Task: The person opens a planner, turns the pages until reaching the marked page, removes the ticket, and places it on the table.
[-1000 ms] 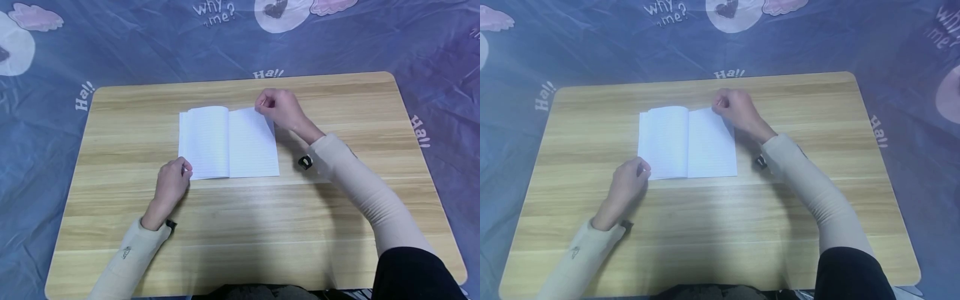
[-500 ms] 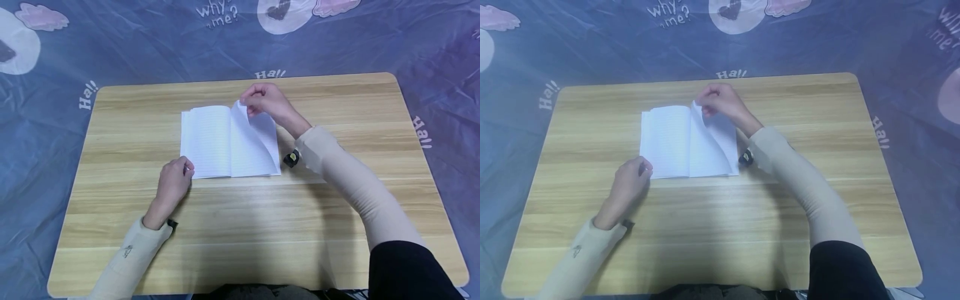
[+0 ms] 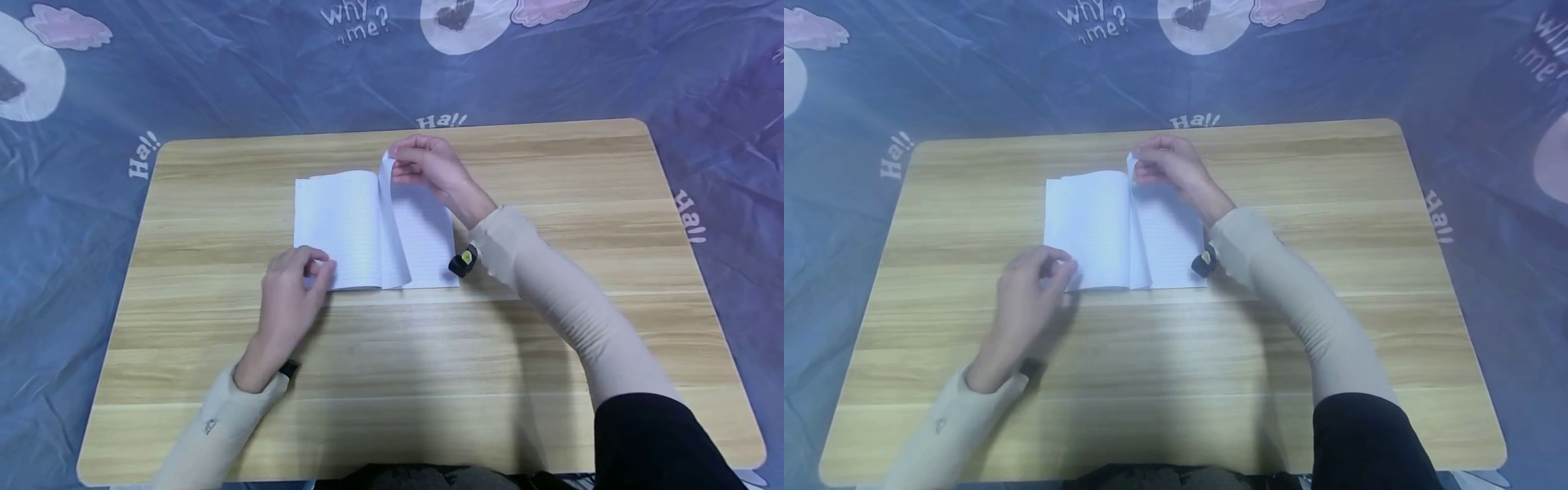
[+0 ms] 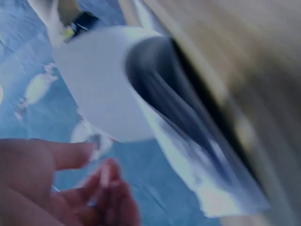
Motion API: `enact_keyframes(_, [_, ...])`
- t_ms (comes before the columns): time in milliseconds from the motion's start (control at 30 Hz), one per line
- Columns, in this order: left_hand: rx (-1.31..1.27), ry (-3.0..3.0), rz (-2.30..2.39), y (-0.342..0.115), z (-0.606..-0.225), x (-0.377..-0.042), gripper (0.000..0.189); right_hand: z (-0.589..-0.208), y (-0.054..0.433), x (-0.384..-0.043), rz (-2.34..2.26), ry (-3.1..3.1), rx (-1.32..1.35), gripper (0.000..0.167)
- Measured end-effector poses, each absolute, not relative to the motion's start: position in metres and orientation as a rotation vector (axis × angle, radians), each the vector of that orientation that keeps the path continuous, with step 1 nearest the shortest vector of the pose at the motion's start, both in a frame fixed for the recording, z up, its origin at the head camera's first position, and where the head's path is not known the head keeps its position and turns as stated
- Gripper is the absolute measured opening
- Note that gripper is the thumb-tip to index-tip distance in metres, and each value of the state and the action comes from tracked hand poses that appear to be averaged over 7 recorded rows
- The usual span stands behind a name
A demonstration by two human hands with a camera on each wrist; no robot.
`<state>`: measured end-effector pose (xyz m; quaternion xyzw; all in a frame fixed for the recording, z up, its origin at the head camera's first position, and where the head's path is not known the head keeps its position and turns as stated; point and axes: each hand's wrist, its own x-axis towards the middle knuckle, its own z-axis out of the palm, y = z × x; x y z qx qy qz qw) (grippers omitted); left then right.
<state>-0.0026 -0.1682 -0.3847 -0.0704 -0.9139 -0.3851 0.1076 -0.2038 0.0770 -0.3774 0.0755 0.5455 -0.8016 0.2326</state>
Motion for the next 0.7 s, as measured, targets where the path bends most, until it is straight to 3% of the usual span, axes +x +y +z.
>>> enact_keyframes(167, [-0.54,-2.387,-1.161,-0.14,-0.388,0.005,0.036,-0.384,0.073,-0.203,-2.289,1.39,0.231,0.014])
enact_keyframes(300, [-0.624,-2.33,-1.088,-0.117,-0.393,0.008,0.05,-0.387,0.074,-0.2,-2.32,1.353,0.274,0.013])
enact_keyframes(567, [-0.566,-2.319,-1.02,-0.097,-0.397,0.011,0.023,-0.389,0.074,-0.199,-2.332,1.337,0.282,0.012])
enact_keyframes(700, [-0.557,-2.321,-1.013,-0.092,-0.395,0.01,0.034,-0.388,0.075,-0.199,-2.347,1.301,0.311,0.015])
